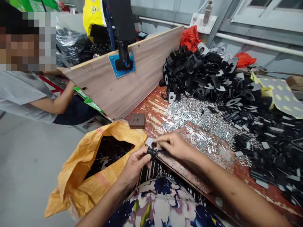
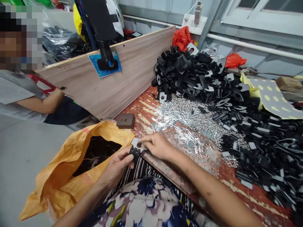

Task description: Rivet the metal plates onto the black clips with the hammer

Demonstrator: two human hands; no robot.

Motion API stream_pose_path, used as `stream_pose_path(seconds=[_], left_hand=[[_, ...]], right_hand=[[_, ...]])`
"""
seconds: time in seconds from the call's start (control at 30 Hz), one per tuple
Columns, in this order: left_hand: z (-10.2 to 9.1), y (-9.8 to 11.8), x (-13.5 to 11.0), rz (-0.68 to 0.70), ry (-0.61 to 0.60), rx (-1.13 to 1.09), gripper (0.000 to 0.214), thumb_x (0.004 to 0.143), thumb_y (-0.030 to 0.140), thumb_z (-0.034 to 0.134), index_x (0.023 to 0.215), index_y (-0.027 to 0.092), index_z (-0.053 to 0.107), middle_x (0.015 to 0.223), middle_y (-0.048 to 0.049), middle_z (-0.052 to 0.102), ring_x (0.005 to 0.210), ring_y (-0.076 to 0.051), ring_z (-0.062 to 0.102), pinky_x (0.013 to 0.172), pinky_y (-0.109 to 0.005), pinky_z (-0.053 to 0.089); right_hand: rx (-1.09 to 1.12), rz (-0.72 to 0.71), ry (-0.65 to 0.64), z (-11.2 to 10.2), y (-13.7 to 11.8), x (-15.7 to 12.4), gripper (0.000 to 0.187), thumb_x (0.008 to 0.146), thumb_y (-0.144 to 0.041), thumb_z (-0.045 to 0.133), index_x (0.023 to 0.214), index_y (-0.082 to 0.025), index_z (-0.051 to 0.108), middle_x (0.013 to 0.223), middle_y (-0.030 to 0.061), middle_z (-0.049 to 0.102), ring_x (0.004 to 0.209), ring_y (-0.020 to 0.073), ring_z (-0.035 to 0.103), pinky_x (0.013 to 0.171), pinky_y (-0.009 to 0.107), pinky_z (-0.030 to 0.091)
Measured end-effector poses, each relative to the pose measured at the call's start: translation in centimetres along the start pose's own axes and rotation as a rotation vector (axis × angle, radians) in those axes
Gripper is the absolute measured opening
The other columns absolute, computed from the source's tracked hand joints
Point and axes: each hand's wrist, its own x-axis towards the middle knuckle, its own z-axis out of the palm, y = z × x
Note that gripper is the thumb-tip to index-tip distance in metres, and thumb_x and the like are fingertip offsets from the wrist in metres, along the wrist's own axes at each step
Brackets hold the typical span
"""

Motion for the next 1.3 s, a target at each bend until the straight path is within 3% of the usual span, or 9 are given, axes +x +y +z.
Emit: stream_pose_path(seconds=[0.27, 0.43, 0.57, 0.7, 0.83, 1.03, 1.13, 1.2, 1.3], left_hand=[[-2.4, 0.6, -0.1, -0.027, 0.111, 0.041, 0.022, 0.078, 0.039, 0.083, 0.079, 0.018, 0.079, 0.086, -0.0036, 0.066, 0.071, -0.015, 0.055, 0.063, -0.023, 0.050], [-3.3, 2.7, -0.3, 0.141, 0.146, 0.491, 0.019, 0.082, 0.037, 0.078, 0.074, 0.020, 0.077, 0.087, -0.0067, 0.070, 0.080, -0.022, 0.061, 0.072, -0.030, 0.049], [-3.2, 4.1, 0.6, 0.369, -0.035, 0.972, 0.017, 0.082, 0.036, 0.080, 0.074, 0.022, 0.074, 0.078, -0.0066, 0.071, 0.078, -0.024, 0.059, 0.075, -0.035, 0.042], [-1.8, 4.6, 1.5, 0.450, -0.297, 1.087, 0.030, 0.086, 0.034, 0.077, 0.063, 0.020, 0.063, 0.067, -0.0029, 0.066, 0.066, -0.019, 0.055, 0.068, -0.032, 0.036], [-0.9, 4.4, 1.3, 0.513, -0.314, 1.108, 0.026, 0.086, 0.022, 0.073, 0.065, 0.020, 0.058, 0.068, -0.0007, 0.065, 0.065, -0.017, 0.055, 0.068, -0.031, 0.036], [-1.2, 3.5, 1.1, 0.551, -0.166, 1.095, 0.024, 0.087, 0.014, 0.062, 0.065, 0.020, 0.052, 0.065, 0.0021, 0.055, 0.064, -0.016, 0.051, 0.071, -0.031, 0.036], [-1.6, 2.7, 2.0, 0.463, -0.023, 0.956, 0.035, 0.089, 0.026, 0.064, 0.060, 0.020, 0.045, 0.062, 0.0022, 0.048, 0.065, -0.016, 0.048, 0.070, -0.030, 0.038], [-1.8, 1.9, 2.5, 0.344, 0.020, 0.758, 0.036, 0.089, 0.033, 0.064, 0.060, 0.020, 0.047, 0.065, 0.0008, 0.047, 0.067, -0.017, 0.049, 0.064, -0.028, 0.040], [-2.0, 0.6, 2.9, 0.149, 0.028, 0.422, 0.036, 0.086, 0.040, 0.067, 0.061, 0.020, 0.051, 0.068, 0.0002, 0.045, 0.063, -0.016, 0.046, 0.048, -0.023, 0.039]], right_hand=[[-0.416, 0.178, 0.176, 1.1, 2.5, 13.4, 0.009, 0.089, -0.019, 0.065, 0.089, -0.017, 0.074, 0.102, 0.0148, 0.073, 0.103, 0.0284, 0.066, 0.090, 0.038, 0.047], [-0.330, 0.082, 0.023, 0.7, 0.5, 9.3, 0.017, 0.084, -0.006, 0.062, 0.079, -0.021, 0.068, 0.083, 0.0014, 0.071, 0.079, 0.0157, 0.064, 0.073, 0.027, 0.045], [0.005, 0.047, -0.322, -0.5, -2.3, 4.0, 0.018, 0.078, -0.007, 0.074, 0.074, -0.022, 0.064, 0.069, -0.0070, 0.065, 0.062, 0.0079, 0.057, 0.059, 0.021, 0.040], [0.510, 0.252, -0.612, -0.8, -2.5, 2.6, 0.039, 0.069, -0.030, 0.089, 0.083, -0.022, 0.054, 0.068, -0.0084, 0.063, 0.061, 0.0080, 0.059, 0.058, 0.020, 0.045], [0.768, 0.396, -0.710, 0.3, -1.0, 2.8, 0.065, 0.050, -0.048, 0.097, 0.084, -0.022, 0.048, 0.068, -0.0075, 0.066, 0.060, 0.0092, 0.062, 0.059, 0.023, 0.052], [0.507, 0.280, -0.607, 0.3, -0.3, 3.6, 0.047, 0.069, -0.041, 0.091, 0.097, -0.019, 0.059, 0.066, -0.0078, 0.065, 0.057, 0.0085, 0.059, 0.056, 0.020, 0.045], [-0.082, 0.145, -0.245, -2.8, 1.4, 6.9, 0.013, 0.094, -0.026, 0.067, 0.105, -0.020, 0.068, 0.084, -0.0003, 0.073, 0.074, 0.0117, 0.066, 0.068, 0.023, 0.048], [-0.461, 0.167, 0.026, -5.3, 3.2, 9.9, 0.018, 0.098, -0.017, 0.054, 0.107, -0.019, 0.070, 0.103, 0.0062, 0.076, 0.092, 0.0167, 0.069, 0.080, 0.027, 0.048], [-0.629, 0.206, 0.084, -7.9, 6.0, 14.3, 0.021, 0.094, -0.021, 0.058, 0.108, -0.014, 0.072, 0.107, 0.0127, 0.076, 0.098, 0.0238, 0.068, 0.081, 0.029, 0.045]])
